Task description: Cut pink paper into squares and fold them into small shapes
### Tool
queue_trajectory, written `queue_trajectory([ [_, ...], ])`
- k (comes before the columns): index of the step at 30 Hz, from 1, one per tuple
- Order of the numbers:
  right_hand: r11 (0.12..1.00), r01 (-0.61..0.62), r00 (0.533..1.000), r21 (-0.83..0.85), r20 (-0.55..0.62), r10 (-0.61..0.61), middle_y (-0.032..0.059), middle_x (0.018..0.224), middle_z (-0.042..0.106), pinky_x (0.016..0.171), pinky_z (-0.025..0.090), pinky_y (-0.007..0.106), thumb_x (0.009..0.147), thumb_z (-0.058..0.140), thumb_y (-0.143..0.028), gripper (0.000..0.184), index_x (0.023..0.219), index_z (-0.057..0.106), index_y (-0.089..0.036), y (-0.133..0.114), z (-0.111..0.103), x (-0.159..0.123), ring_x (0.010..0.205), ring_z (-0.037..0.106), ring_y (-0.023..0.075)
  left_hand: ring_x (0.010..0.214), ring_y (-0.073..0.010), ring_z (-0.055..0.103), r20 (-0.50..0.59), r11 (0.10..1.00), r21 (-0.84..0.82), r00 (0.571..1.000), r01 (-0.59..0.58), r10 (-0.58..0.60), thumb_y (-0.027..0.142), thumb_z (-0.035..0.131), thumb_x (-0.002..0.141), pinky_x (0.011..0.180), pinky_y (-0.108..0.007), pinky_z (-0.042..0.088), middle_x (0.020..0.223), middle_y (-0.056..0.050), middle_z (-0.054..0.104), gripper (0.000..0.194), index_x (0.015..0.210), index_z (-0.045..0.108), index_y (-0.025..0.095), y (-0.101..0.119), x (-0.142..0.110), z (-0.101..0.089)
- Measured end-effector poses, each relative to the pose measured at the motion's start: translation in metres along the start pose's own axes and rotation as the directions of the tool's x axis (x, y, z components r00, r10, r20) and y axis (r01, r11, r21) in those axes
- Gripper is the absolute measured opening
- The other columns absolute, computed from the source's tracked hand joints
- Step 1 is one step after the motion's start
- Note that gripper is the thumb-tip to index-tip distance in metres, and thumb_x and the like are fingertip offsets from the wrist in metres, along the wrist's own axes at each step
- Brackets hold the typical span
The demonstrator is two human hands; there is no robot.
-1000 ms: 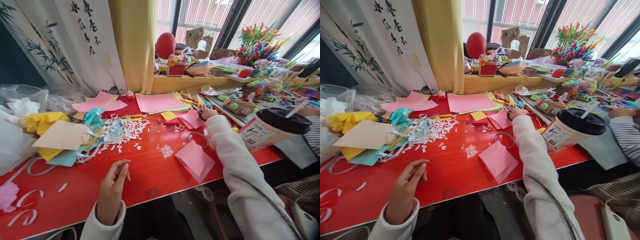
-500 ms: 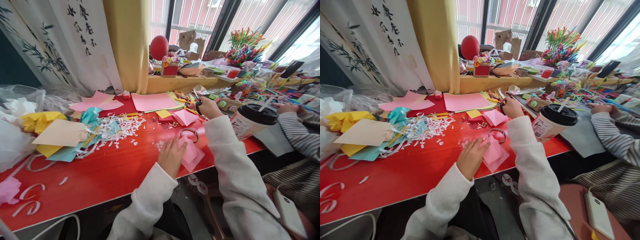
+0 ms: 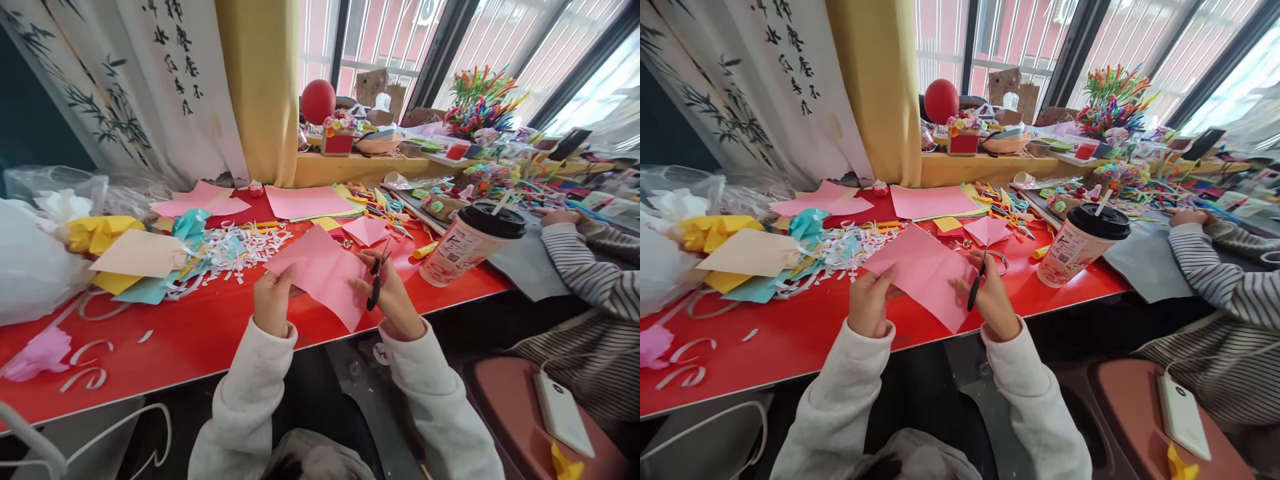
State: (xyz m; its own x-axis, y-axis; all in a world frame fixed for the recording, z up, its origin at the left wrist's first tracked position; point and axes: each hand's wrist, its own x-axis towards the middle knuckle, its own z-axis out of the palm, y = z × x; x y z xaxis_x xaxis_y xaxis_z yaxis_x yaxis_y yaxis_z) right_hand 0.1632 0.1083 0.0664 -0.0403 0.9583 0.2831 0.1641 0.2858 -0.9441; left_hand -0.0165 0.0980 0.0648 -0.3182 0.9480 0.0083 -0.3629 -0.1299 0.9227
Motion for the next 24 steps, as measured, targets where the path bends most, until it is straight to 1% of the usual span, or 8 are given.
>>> queue_trajectory([
  [1,0.999,-0.035,0.999,0.011,0.008,0.035,0.0023,0.094,0.053,0.067,0.044,0.026,0.059,0.07,-0.033,0.05,0.102,0.046,-0.023,0.0,0.002,0.001,0.084,0.053,0.0149,0.065,-0.0175,0.064,-0.022,0.999,-0.033,1.0,0.021,-0.022,0.032,0.066,0.063,0.058,-0.03,0.053,0.078,-0.006,0.067,0.032,0.087,0.062,0.012,0.002,-0.002,-0.004],
  [4,0.985,-0.158,0.976,0.074,0.162,0.145,-0.0045,0.069,0.046,0.048,0.036,0.02,0.062,0.068,-0.031,0.042,0.097,0.049,-0.022,-0.003,0.003,0.004,0.055,0.045,0.0077,0.061,-0.0166,0.064,-0.08,0.993,-0.094,0.993,0.078,-0.086,0.028,0.067,0.061,0.058,-0.03,0.054,0.072,-0.005,0.067,0.03,0.084,0.062,0.011,0.01,-0.005,-0.02],
  [8,0.98,-0.177,0.949,0.087,0.278,0.147,-0.0051,0.066,0.047,0.049,0.035,0.02,0.058,0.07,-0.025,0.042,0.095,0.05,-0.02,-0.011,-0.003,0.015,0.056,0.046,0.0073,0.059,-0.0158,0.063,-0.117,0.99,-0.075,0.985,0.118,-0.126,0.026,0.07,0.055,0.054,-0.028,0.053,0.066,-0.002,0.065,0.029,0.079,0.063,0.011,0.02,-0.006,-0.05],
  [12,0.985,-0.166,0.906,-0.05,0.386,0.172,-0.0037,0.067,0.051,0.048,0.032,0.02,0.056,0.069,-0.022,0.044,0.097,0.053,-0.019,-0.023,-0.008,0.032,0.055,0.045,0.0074,0.068,-0.0178,0.062,-0.016,0.974,0.113,0.98,0.199,-0.198,0.027,0.075,0.046,0.052,-0.025,0.051,0.075,-0.005,0.066,0.034,0.075,0.064,0.012,0.029,-0.002,-0.076],
  [15,0.981,-0.129,0.858,-0.144,0.48,0.183,-0.0034,0.066,0.052,0.047,0.031,0.02,0.057,0.069,-0.021,0.047,0.101,0.054,-0.019,-0.032,-0.009,0.043,0.055,0.045,0.0076,0.07,-0.0185,0.061,0.046,0.938,0.303,0.981,0.169,-0.191,0.032,0.075,0.045,0.052,-0.024,0.048,0.079,-0.006,0.067,0.045,0.086,0.065,0.016,0.036,0.003,-0.086],
  [18,0.984,-0.078,0.813,-0.163,0.561,0.157,-0.003,0.065,0.053,0.048,0.032,0.02,0.056,0.069,-0.02,0.048,0.103,0.055,-0.02,-0.036,-0.007,0.051,0.057,0.047,0.0082,0.067,-0.019,0.06,0.135,0.89,0.436,0.968,0.132,-0.209,0.038,0.074,0.046,0.056,-0.027,0.047,0.072,-0.007,0.068,0.038,0.075,0.068,0.015,0.039,0.008,-0.088],
  [21,0.99,-0.066,0.829,-0.127,0.545,0.125,-0.0036,0.063,0.052,0.045,0.03,0.019,0.058,0.069,-0.021,0.047,0.103,0.057,-0.019,-0.031,-0.004,0.059,0.053,0.044,0.0065,0.064,-0.0183,0.059,0.137,0.903,0.411,0.971,0.122,-0.194,0.041,0.073,0.047,0.059,-0.029,0.047,0.069,-0.006,0.068,0.034,0.067,0.068,0.015,0.033,0.012,-0.088],
  [24,0.989,-0.134,0.91,-0.057,0.388,0.146,-0.0045,0.057,0.05,0.042,0.03,0.019,0.06,0.069,-0.027,0.046,0.103,0.056,-0.016,-0.016,-0.003,0.065,0.046,0.041,0.0052,0.066,-0.0186,0.06,0.007,0.897,0.442,1.0,0.019,-0.025,0.043,0.07,0.052,0.062,-0.029,0.046,0.07,-0.004,0.068,0.035,0.072,0.068,0.014,0.022,0.017,-0.092],
])
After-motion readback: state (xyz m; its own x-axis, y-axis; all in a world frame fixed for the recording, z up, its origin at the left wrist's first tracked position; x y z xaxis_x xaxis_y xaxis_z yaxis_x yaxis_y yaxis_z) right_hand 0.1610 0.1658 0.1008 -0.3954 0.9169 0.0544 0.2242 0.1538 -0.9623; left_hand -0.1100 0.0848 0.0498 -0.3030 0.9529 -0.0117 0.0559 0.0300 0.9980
